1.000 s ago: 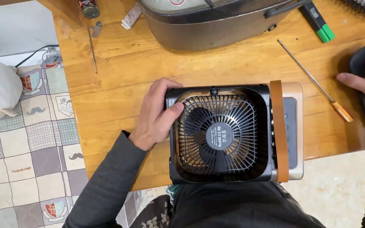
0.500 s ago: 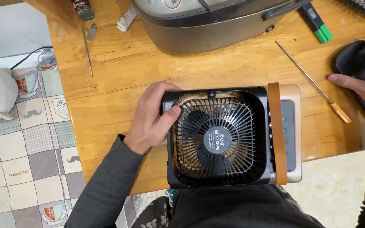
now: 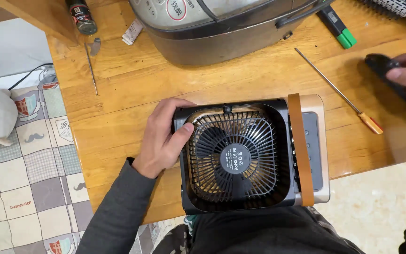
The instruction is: The person uses a screwdriver to remove screws from the casing of a portable fan. They unscrew fasteners from multiple locations on the fan's body and place the screws into a small case on the table.
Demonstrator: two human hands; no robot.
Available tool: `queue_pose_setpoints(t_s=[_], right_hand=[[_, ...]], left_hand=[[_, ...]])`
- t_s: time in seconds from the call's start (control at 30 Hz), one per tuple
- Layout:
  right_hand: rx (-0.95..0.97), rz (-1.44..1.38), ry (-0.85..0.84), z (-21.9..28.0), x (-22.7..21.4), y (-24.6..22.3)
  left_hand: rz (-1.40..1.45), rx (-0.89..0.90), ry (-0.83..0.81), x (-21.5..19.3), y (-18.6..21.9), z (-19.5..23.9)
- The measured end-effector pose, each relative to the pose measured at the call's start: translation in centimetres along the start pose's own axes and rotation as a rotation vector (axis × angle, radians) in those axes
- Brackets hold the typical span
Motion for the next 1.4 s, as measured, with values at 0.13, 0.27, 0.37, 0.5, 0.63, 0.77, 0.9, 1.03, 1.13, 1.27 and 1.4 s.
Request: queue_pose_setpoints(t_s=[0.13, 0.27, 0.37, 0.5, 0.63, 0.77, 0.9, 1.03, 1.13, 1.27, 1.4], right_hand=[[-0.06, 0.001, -0.038, -1.1, -0.7, -2.9], [-0.26, 0.037, -0.136, -11.1, -3.4, 12.2], [-0.364, 0.208, 0.106, -8.2, -2.1, 7.5], [-0.332, 0.288, 0.025, -9.0, 0.0, 4.1], [-0.489, 0.441, 0.102, -7.7, 0.7, 2.2], [-0.558, 0.56, 0.158, -7.0, 1.0, 1.8], [-0.537, 0.599, 0.172, -6.2, 1.3, 1.5], [-0.576, 0.605, 0.259, -3.0, 1.4, -2.0], [-0.546, 0.667, 0.235, -1.7, 2.5, -4.5], [-0.505, 0.686, 0.177, -1.5, 3.9, -5.9], [-0.615, 0.598, 0.284, -2.2, 1.8, -3.0]], left_hand=[[-0.012, 0.003, -0.01, 0.0, 0.0, -0.1], [-0.043, 0.016, -0.019, -0.1, 0.2, -0.1], [-0.063, 0.039, -0.063, -0.4, 0.4, -0.2], [-0.071, 0.168, -0.111, -0.8, 0.8, -0.5], [-0.125, 0.267, -0.184, -0.9, 0.9, -0.3], [-0.141, 0.278, -0.246, -0.9, 1.2, -0.2], [-0.147, 0.305, -0.224, -1.0, 1.3, -0.1], [-0.154, 0.281, -0.228, -0.9, 1.0, 0.0], [-0.165, 0.29, -0.221, -0.9, 0.9, 0.1], [-0.165, 0.302, -0.223, -1.0, 1.1, 0.0], [-0.157, 0.29, -0.21, -1.1, 0.9, 0.1]])
Point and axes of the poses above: each hand's wrist, its own z-axis away from the middle knuckle, its own x-axis out of the palm, y = z × x, the point moved 8 cm from there along -z, towards the middle knuckle, and after that the axes turned 4 degrees about -x, right-handed, at the moved point
